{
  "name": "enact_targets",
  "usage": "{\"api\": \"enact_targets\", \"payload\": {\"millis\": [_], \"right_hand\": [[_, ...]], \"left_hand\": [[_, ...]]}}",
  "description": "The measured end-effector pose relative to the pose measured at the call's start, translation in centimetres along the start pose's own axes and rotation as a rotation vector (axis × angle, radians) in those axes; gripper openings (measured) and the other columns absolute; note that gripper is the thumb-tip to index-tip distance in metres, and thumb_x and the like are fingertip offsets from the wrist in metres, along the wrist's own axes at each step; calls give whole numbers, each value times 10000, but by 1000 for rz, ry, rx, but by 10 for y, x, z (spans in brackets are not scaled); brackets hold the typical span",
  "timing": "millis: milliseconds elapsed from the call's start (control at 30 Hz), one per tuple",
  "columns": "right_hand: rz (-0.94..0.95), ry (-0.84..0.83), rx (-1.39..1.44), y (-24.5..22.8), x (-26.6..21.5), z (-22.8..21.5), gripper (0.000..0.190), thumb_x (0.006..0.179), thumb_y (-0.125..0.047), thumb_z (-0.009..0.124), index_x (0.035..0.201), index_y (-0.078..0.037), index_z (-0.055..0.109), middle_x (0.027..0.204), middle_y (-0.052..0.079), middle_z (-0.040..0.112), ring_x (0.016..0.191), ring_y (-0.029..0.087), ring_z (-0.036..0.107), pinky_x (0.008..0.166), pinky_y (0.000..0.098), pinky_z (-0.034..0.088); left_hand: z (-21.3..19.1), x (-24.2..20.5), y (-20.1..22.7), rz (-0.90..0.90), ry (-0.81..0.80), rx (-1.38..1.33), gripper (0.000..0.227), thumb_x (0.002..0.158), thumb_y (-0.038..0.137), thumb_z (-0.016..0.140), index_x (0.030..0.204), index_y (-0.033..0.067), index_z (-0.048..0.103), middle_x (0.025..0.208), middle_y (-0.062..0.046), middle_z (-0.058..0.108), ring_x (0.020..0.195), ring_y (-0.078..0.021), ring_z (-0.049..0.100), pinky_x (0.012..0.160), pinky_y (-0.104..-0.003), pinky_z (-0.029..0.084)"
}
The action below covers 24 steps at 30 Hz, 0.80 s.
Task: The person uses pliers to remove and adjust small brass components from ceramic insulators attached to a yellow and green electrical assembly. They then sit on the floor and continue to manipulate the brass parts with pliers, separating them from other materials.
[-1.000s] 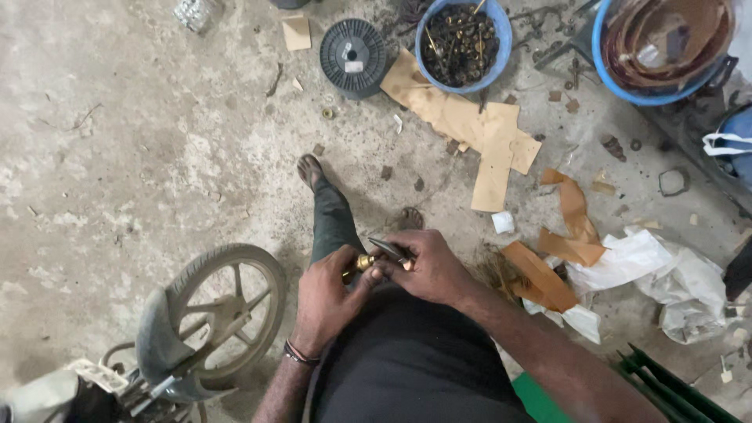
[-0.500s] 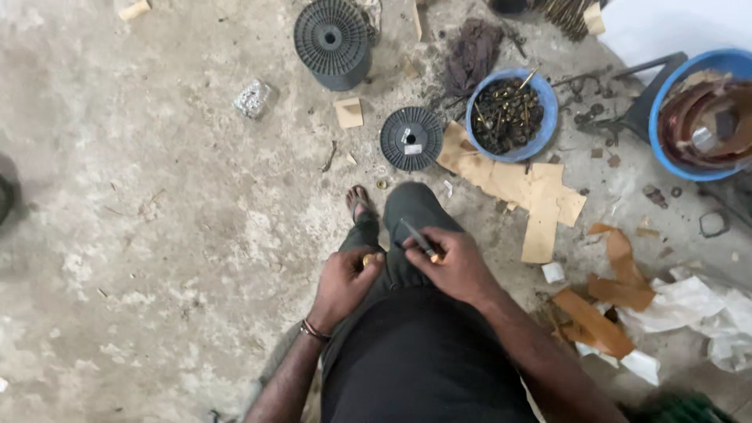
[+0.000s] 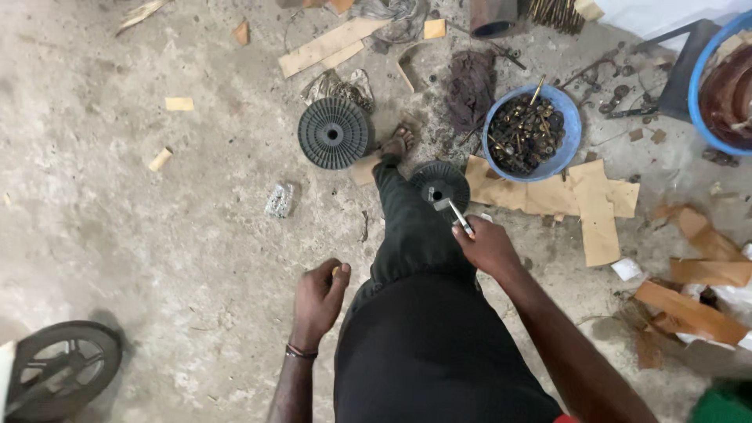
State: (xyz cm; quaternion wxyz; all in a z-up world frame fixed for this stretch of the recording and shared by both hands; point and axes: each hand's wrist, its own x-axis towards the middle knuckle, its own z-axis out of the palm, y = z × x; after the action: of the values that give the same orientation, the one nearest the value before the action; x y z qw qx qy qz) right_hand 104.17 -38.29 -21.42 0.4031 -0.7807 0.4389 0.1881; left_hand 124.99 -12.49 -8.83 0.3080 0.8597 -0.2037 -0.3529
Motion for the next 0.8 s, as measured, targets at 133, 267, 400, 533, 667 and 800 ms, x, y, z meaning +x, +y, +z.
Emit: {"api": "enact_targets", "payload": {"millis": [133,267,400,533,667,800], "right_hand": [[-11,38,-26,-17,108,-20,404,937,-431,672,985,-31,705,853,203,719,820,413,687,735,510,533],[96,66,186,-40,170,-69,418,988,-433,639,1002,-18,677,799,207,697,767,390,687,722,503,523],[180,218,418,-68,206,-122,349,977,-389,679,1038,-45,675,812,182,685,773,373,686,683,495,528],[184,352,596,-71,234,-133,322,896,-304,710,1124,-78,679,819,171,705,756,362,705,679,480,556],[403,344,534,-75,259,-119,323,961,-281,709,1116,-8,631,842,197,701,784,393,710,707,509,541],[377,614,461,-70,291,-94,330,934,-265,749,1125,-15,651,914,210,703,858,422,681,710,526,524]], "left_hand": [[-44,96,58,24,22,25,265,987,271,604,890,29,649,536,-163,503,448,-241,468,477,-423,355],[-72,181,107,104,-23,-16,229,1005,236,604,937,24,655,614,-151,586,499,-243,564,495,-397,414],[-88,260,158,326,-26,168,192,1028,215,593,991,48,681,762,-149,653,640,-228,614,558,-363,454],[-95,336,203,225,-219,102,141,1012,178,630,1013,47,683,741,-98,635,643,-164,563,567,-338,446],[-84,426,228,312,-514,35,212,925,123,640,1118,36,640,849,-3,668,757,-85,606,657,-276,499],[-35,538,217,213,-671,-131,187,960,165,705,1086,30,670,895,-29,644,828,-96,580,739,-270,491]]}}
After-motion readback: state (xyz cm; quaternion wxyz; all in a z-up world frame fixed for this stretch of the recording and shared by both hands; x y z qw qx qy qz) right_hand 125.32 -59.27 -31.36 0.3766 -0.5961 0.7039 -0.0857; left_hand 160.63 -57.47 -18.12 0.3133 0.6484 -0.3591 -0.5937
